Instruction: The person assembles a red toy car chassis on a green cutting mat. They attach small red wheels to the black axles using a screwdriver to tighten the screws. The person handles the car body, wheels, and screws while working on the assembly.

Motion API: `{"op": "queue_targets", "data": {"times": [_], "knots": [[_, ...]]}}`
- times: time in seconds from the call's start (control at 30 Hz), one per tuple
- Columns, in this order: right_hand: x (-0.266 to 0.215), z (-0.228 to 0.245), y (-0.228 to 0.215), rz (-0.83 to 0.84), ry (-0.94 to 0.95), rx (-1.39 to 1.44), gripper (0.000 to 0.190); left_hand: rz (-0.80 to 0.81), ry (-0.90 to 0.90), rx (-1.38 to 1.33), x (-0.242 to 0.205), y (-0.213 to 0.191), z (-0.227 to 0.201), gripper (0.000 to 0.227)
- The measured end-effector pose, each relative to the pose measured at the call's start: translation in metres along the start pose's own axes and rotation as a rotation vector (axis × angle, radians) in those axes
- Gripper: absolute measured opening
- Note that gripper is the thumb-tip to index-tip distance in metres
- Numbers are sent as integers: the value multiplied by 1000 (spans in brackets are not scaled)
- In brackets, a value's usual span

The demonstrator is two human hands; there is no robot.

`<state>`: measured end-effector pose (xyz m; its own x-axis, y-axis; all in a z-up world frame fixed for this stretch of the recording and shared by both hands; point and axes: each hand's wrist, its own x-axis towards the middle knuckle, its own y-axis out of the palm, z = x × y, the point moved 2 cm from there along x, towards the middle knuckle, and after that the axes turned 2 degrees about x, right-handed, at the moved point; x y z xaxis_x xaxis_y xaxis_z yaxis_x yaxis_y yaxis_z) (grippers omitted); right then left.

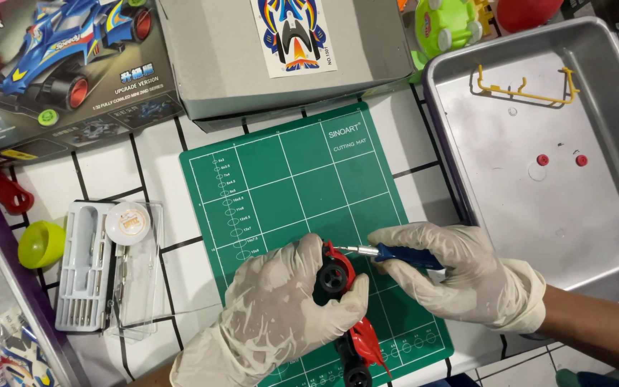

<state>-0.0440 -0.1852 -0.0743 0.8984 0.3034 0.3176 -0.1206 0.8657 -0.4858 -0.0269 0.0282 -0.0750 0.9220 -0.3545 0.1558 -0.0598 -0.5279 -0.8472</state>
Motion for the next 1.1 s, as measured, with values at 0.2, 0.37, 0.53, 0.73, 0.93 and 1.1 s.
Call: {"op": "queue_targets", "data": {"times": [0.2,0.37,0.53,0.73,0.93,1.1], "knots": [[1,-2,-4,13,-49,-81,32,57,12,-3,2,-5,1,44],[1,5,-11,44,-188,-404,40,296,-88,74,5,-2,2,45],[-12,-15,-6,97,-296,-625,55,350,33,122,5,-5,-4,42],[11,7,-16,95,-276,-440,43,327,-90,119,7,-15,2,45],[-1,-24,-8,110,-196,-383,91,592,-405,19,24,-39,7,50],[-1,-22,-12,143,-23,-439,43,620,-458,51,27,-46,16,48]]}}
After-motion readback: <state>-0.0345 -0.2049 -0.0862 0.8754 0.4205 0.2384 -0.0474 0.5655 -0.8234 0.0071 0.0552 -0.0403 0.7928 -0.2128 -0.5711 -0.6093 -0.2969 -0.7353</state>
